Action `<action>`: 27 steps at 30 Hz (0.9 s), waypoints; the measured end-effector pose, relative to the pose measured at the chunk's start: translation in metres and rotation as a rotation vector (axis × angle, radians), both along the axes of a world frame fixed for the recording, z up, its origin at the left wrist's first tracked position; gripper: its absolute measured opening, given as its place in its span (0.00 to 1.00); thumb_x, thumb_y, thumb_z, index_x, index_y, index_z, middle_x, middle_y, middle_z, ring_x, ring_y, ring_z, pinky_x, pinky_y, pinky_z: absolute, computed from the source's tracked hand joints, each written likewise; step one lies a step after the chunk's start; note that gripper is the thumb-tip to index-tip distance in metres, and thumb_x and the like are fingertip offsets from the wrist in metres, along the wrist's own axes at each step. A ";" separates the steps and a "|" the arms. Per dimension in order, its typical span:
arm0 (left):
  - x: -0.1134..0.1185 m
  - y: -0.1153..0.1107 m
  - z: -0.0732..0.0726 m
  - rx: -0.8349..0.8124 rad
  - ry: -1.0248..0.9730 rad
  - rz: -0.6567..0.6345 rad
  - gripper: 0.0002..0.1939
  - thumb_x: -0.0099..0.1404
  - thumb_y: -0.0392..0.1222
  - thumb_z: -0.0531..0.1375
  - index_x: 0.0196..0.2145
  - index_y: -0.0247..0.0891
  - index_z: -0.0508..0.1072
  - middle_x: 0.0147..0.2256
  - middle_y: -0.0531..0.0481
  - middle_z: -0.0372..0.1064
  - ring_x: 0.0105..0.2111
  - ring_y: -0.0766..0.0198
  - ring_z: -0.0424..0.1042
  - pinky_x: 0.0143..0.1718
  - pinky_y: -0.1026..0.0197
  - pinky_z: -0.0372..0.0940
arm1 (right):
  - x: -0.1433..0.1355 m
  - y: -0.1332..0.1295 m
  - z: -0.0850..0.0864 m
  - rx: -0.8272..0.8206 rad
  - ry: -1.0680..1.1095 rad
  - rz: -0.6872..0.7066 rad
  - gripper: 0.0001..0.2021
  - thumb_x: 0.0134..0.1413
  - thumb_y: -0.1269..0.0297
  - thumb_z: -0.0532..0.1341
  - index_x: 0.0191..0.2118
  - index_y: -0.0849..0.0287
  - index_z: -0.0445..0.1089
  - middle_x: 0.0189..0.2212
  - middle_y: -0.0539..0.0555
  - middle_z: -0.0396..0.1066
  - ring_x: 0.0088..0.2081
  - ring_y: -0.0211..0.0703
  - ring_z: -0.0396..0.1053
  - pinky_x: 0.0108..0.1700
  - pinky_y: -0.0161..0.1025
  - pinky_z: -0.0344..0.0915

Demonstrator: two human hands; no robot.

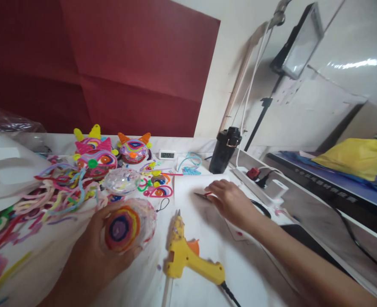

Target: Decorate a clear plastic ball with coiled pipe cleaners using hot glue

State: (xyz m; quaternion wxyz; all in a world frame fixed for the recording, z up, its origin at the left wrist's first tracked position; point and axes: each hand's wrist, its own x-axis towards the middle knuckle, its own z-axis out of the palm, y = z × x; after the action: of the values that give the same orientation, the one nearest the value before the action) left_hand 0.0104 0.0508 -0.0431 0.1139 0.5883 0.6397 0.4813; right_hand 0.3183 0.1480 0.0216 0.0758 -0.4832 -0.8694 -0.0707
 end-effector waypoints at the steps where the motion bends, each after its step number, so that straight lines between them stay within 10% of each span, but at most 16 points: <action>1: 0.000 -0.001 -0.001 -0.002 -0.001 -0.017 0.32 0.52 0.48 0.68 0.54 0.47 0.63 0.47 0.48 0.75 0.46 0.48 0.78 0.45 0.50 0.75 | 0.005 0.014 0.001 0.004 -0.053 -0.043 0.07 0.67 0.67 0.61 0.48 0.60 0.74 0.47 0.57 0.76 0.49 0.51 0.74 0.51 0.54 0.71; 6: 0.001 -0.004 0.001 -0.026 0.007 -0.078 0.31 0.50 0.47 0.68 0.51 0.47 0.65 0.47 0.49 0.76 0.46 0.46 0.78 0.44 0.51 0.76 | 0.019 0.056 -0.005 -0.063 -0.257 -0.090 0.14 0.67 0.60 0.63 0.55 0.58 0.70 0.54 0.58 0.72 0.49 0.51 0.74 0.49 0.53 0.74; 19: -0.001 -0.006 0.009 -0.130 0.032 -0.091 0.30 0.47 0.46 0.66 0.50 0.46 0.65 0.46 0.48 0.76 0.46 0.45 0.77 0.46 0.47 0.72 | 0.018 0.059 -0.016 -0.100 -0.267 -0.064 0.14 0.67 0.60 0.63 0.54 0.58 0.70 0.53 0.58 0.72 0.48 0.50 0.74 0.48 0.53 0.74; 27: -0.009 -0.008 0.028 -0.271 0.050 -0.152 0.30 0.45 0.41 0.63 0.48 0.47 0.66 0.42 0.53 0.78 0.39 0.49 0.79 0.40 0.52 0.73 | 0.035 0.051 0.022 -0.038 0.035 0.006 0.08 0.67 0.62 0.62 0.48 0.58 0.73 0.48 0.56 0.75 0.45 0.47 0.76 0.47 0.50 0.75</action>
State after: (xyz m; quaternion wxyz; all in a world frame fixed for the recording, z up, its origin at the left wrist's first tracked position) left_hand 0.0016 0.0431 -0.0151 0.2125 0.6261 0.6550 0.3659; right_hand 0.3530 0.1992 0.0440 0.0820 -0.4831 -0.8705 -0.0454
